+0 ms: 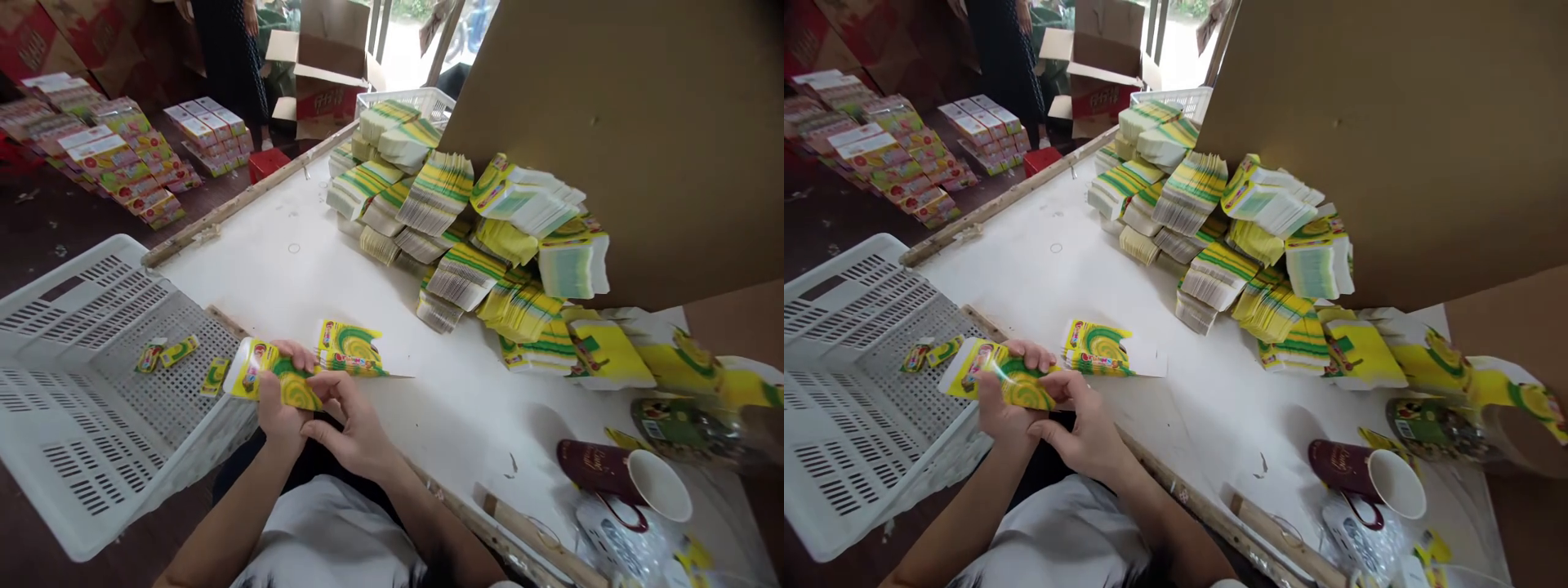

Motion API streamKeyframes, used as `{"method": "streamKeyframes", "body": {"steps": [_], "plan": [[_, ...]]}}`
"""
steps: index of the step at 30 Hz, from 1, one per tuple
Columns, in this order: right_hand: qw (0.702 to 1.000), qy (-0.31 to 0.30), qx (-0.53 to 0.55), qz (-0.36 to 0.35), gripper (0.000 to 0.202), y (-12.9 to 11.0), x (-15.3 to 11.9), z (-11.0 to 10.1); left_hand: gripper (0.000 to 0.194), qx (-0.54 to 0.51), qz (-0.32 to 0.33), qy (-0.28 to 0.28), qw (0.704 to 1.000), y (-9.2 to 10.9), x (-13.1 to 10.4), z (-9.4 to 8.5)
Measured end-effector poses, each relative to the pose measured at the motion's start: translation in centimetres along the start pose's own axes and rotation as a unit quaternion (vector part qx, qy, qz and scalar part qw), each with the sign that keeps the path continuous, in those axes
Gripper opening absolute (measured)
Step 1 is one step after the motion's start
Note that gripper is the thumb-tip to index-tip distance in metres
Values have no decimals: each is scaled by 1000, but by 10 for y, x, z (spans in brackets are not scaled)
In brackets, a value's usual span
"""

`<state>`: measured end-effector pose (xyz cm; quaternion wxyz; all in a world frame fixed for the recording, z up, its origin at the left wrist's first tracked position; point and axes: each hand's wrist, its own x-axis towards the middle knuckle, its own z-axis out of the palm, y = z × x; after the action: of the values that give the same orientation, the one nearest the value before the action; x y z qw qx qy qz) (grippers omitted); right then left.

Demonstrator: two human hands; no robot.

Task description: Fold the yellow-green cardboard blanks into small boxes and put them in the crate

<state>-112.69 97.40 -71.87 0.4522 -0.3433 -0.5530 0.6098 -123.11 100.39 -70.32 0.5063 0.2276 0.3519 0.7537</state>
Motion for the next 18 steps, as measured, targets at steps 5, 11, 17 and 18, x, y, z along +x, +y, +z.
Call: {"method": "streamKeyframes", "body": {"steps": [5, 11, 17, 18], "plan": [[990, 106, -91, -27, 28, 4, 7, -14, 80, 49, -15, -10, 999, -8, -10, -18], [976, 137, -131, -112, 5, -3, 8, -32, 25, 176, -2, 21, 984, -8, -8, -41], [912, 108, -336, -210, 27, -29, 3, -60, 64, 251, 59, -153, 954, 51, 9, -51], [888, 91, -387, -231, 28, -33, 2, -61, 76, 300, 56, -197, 932, 61, 9, -49]]}}
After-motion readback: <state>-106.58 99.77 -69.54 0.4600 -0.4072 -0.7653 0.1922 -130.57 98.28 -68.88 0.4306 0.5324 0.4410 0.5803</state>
